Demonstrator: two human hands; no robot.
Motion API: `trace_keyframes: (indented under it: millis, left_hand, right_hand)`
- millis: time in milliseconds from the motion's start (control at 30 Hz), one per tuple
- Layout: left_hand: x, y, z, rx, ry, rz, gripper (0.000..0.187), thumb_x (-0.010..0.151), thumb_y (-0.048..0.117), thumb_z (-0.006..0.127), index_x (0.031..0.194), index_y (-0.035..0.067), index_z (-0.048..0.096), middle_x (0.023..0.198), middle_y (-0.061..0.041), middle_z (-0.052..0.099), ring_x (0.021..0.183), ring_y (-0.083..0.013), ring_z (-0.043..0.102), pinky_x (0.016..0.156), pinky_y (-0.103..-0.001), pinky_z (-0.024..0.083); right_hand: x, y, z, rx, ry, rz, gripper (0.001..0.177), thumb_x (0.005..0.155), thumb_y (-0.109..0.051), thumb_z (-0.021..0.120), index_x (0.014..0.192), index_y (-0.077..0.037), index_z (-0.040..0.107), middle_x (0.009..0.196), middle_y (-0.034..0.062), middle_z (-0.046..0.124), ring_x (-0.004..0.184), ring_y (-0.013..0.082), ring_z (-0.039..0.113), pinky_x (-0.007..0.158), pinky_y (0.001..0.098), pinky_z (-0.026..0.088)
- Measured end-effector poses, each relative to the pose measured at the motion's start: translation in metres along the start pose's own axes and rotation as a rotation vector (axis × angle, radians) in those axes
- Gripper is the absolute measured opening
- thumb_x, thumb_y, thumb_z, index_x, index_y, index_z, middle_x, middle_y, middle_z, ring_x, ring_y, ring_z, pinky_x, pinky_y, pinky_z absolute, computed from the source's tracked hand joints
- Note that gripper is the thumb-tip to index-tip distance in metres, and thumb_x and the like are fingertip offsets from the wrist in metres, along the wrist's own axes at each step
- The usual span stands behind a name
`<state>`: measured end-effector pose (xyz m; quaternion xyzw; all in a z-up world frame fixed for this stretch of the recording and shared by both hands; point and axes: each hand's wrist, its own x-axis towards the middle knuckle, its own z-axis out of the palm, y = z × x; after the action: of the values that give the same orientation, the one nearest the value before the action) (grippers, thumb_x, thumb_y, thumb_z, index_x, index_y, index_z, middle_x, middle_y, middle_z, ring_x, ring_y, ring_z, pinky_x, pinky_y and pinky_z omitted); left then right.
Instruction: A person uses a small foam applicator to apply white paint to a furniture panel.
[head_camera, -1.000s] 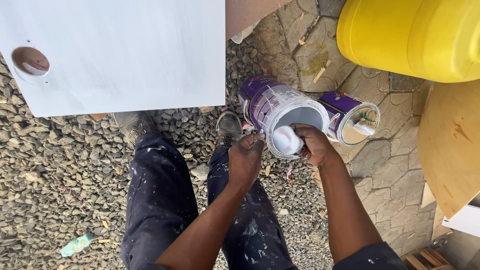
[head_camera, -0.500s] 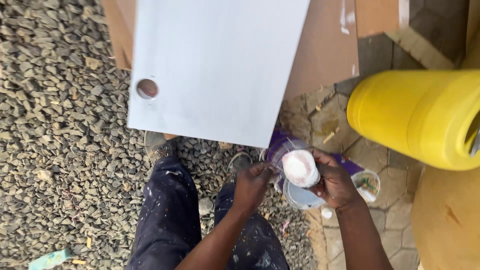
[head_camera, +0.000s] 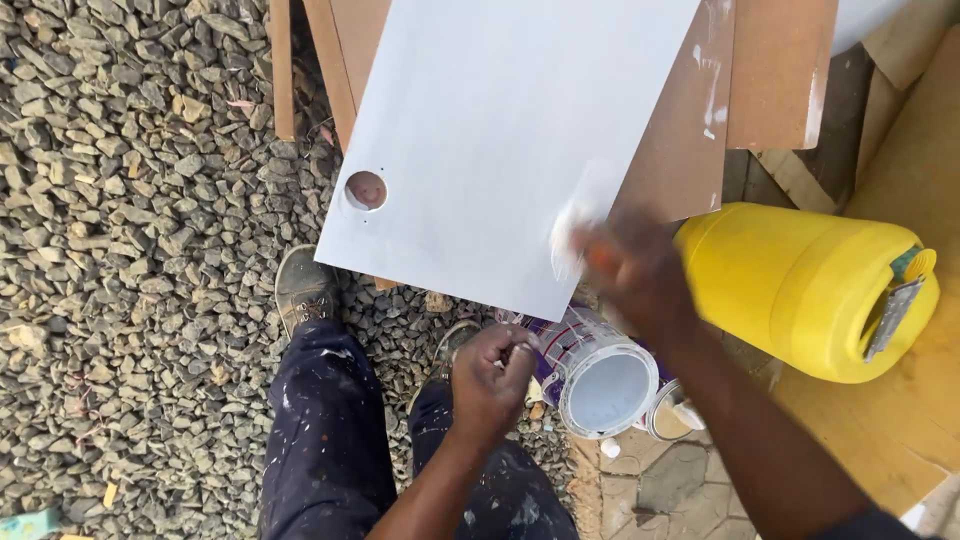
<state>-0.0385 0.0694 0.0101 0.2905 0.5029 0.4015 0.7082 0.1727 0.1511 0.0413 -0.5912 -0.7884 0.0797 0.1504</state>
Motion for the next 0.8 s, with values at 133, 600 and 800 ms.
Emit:
trace_keyframes:
  millis: [133, 600, 800]
  left_hand:
    - [-0.010, 0.021, 0.010, 0.157, -0.231, 0.244, 0.023, 0.091, 0.012, 0.049, 0.069, 0.015, 0.053, 0.061, 0.000, 0.050, 0.053, -0.0131, 0.041, 0.046, -0.031, 0.031]
    - [0.001, 0.054, 0.010, 0.220, -0.298, 0.336, 0.010, 0.074, 0.010, 0.055, 0.070, 0.007, 0.064, 0.058, -0.003, 0.057, 0.049, -0.0152, 0.049, 0.043, -0.033, 0.036]
    - [0.032, 0.051, -0.010, 0.207, -0.100, 0.515, 0.032, 0.091, 0.018, 0.043, 0.062, 0.015, 0.057, 0.049, 0.006, 0.044, 0.038, -0.0077, 0.037, 0.032, -0.027, 0.026]
  right_hand:
    - [-0.036, -0.035, 0.005, -0.472, -0.271, -0.269, 0.018, 0.103, -0.010, 0.069, 0.089, -0.005, 0.058, 0.073, 0.0066, 0.051, 0.066, 0.0211, 0.049, 0.052, 0.0329, 0.051]
    - [0.181, 0.206, -0.016, -0.200, -0.109, 0.181, 0.010, 0.093, 0.001, 0.063, 0.104, 0.000, 0.064, 0.087, 0.0145, 0.061, 0.080, 0.0331, 0.058, 0.064, 0.0456, 0.044]
    - [-0.009, 0.019, 0.025, 0.095, -0.178, 0.369, 0.012, 0.092, -0.011, 0.058, 0.088, -0.011, 0.069, 0.089, 0.0052, 0.073, 0.076, 0.0235, 0.067, 0.075, 0.0410, 0.052]
